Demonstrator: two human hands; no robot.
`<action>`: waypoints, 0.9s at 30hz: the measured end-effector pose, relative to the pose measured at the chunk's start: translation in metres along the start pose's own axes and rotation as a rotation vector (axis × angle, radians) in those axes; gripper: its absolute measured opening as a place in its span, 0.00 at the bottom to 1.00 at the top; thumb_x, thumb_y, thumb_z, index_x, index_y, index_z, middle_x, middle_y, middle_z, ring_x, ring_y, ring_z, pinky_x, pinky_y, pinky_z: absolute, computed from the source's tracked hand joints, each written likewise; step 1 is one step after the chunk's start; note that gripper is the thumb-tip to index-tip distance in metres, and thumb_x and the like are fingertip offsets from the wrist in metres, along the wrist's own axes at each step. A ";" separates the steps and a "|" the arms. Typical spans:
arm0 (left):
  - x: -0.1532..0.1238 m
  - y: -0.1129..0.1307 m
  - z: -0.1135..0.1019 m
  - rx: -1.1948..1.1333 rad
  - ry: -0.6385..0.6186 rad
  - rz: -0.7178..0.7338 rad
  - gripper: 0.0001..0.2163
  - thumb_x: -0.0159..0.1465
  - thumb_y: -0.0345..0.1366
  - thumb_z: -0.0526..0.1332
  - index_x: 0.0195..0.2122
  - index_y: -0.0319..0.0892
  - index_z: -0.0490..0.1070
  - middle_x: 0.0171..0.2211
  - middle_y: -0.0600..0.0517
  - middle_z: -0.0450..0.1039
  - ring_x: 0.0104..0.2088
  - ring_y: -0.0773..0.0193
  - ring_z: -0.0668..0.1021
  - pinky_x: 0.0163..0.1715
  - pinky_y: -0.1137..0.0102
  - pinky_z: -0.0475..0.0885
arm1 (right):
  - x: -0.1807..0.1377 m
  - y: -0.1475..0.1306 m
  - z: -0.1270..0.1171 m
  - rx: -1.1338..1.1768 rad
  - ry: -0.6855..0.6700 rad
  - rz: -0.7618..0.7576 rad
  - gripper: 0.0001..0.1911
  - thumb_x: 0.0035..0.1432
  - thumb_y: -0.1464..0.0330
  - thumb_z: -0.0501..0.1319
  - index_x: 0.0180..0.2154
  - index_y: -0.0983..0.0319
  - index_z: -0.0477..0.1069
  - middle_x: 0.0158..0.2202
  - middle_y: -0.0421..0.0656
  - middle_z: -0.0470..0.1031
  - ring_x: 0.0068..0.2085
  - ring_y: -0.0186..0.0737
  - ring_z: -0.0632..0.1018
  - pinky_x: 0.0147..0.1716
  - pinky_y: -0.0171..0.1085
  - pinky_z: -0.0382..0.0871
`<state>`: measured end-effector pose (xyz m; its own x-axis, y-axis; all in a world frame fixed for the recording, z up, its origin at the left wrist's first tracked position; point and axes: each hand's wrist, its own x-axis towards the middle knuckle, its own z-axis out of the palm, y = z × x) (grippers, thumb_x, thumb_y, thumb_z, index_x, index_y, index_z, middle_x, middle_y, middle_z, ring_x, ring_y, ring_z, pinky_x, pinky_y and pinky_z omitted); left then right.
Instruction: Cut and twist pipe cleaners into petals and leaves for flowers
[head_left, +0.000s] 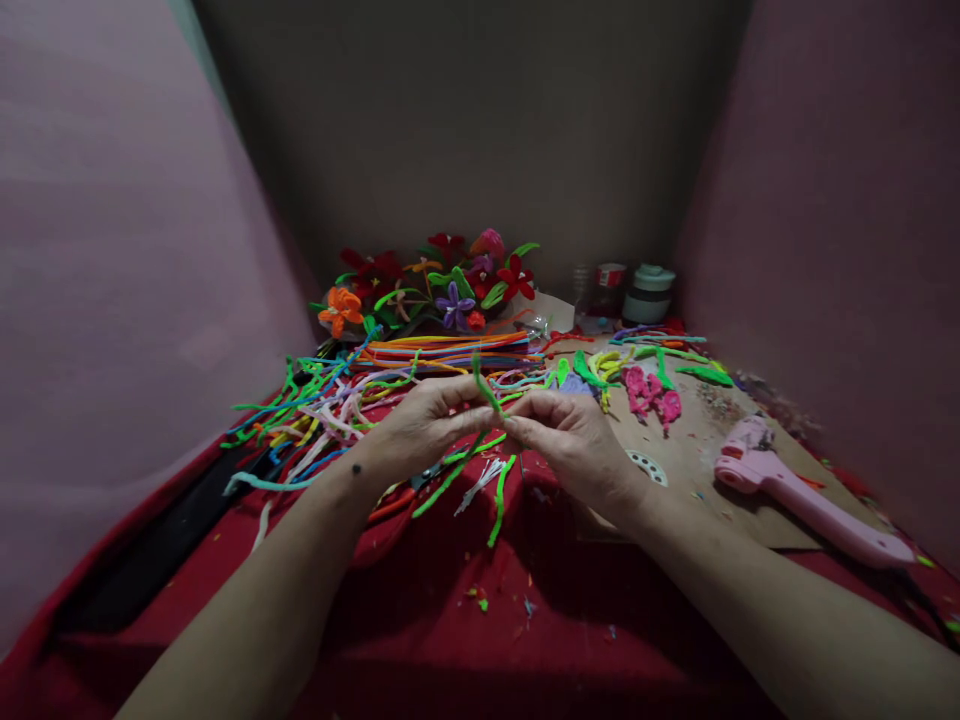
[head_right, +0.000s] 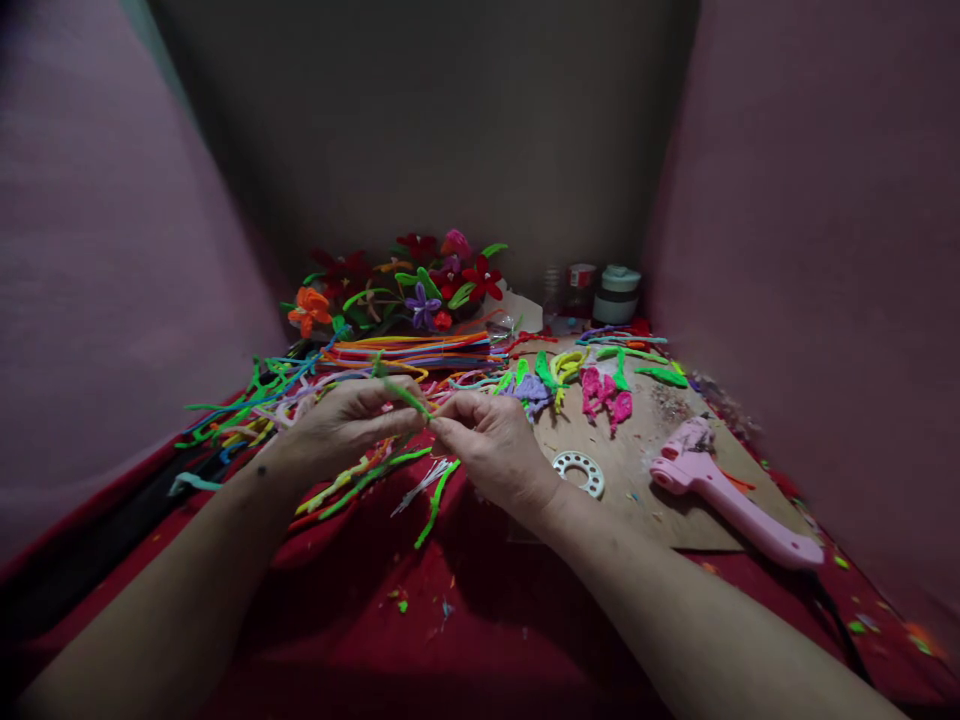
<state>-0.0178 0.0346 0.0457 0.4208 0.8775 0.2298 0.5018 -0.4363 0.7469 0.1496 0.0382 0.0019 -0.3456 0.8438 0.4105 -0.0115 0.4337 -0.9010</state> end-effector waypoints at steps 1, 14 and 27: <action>0.000 -0.002 0.003 -0.106 -0.036 -0.083 0.10 0.57 0.40 0.58 0.28 0.38 0.70 0.24 0.54 0.67 0.27 0.68 0.69 0.29 0.73 0.64 | -0.001 0.000 0.000 -0.117 0.033 -0.059 0.08 0.52 0.70 0.57 0.23 0.64 0.69 0.20 0.39 0.68 0.23 0.31 0.68 0.25 0.33 0.61; 0.004 -0.005 0.014 -0.397 0.047 -0.199 0.08 0.54 0.36 0.61 0.25 0.37 0.63 0.20 0.58 0.63 0.19 0.73 0.67 0.20 0.77 0.63 | 0.004 0.006 0.001 -0.047 0.031 0.121 0.08 0.50 0.68 0.58 0.23 0.65 0.71 0.21 0.40 0.71 0.23 0.32 0.69 0.25 0.33 0.62; 0.002 -0.003 0.012 -0.098 -0.040 -0.265 0.09 0.57 0.37 0.55 0.23 0.38 0.61 0.16 0.58 0.61 0.17 0.73 0.64 0.17 0.77 0.58 | 0.003 0.009 -0.001 -0.437 0.104 -0.300 0.09 0.56 0.71 0.55 0.37 0.62 0.73 0.34 0.44 0.76 0.35 0.38 0.73 0.37 0.39 0.67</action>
<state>-0.0095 0.0353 0.0368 0.3151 0.9490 -0.0051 0.5236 -0.1693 0.8350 0.1491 0.0452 -0.0051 -0.2923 0.6800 0.6724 0.3042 0.7327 -0.6088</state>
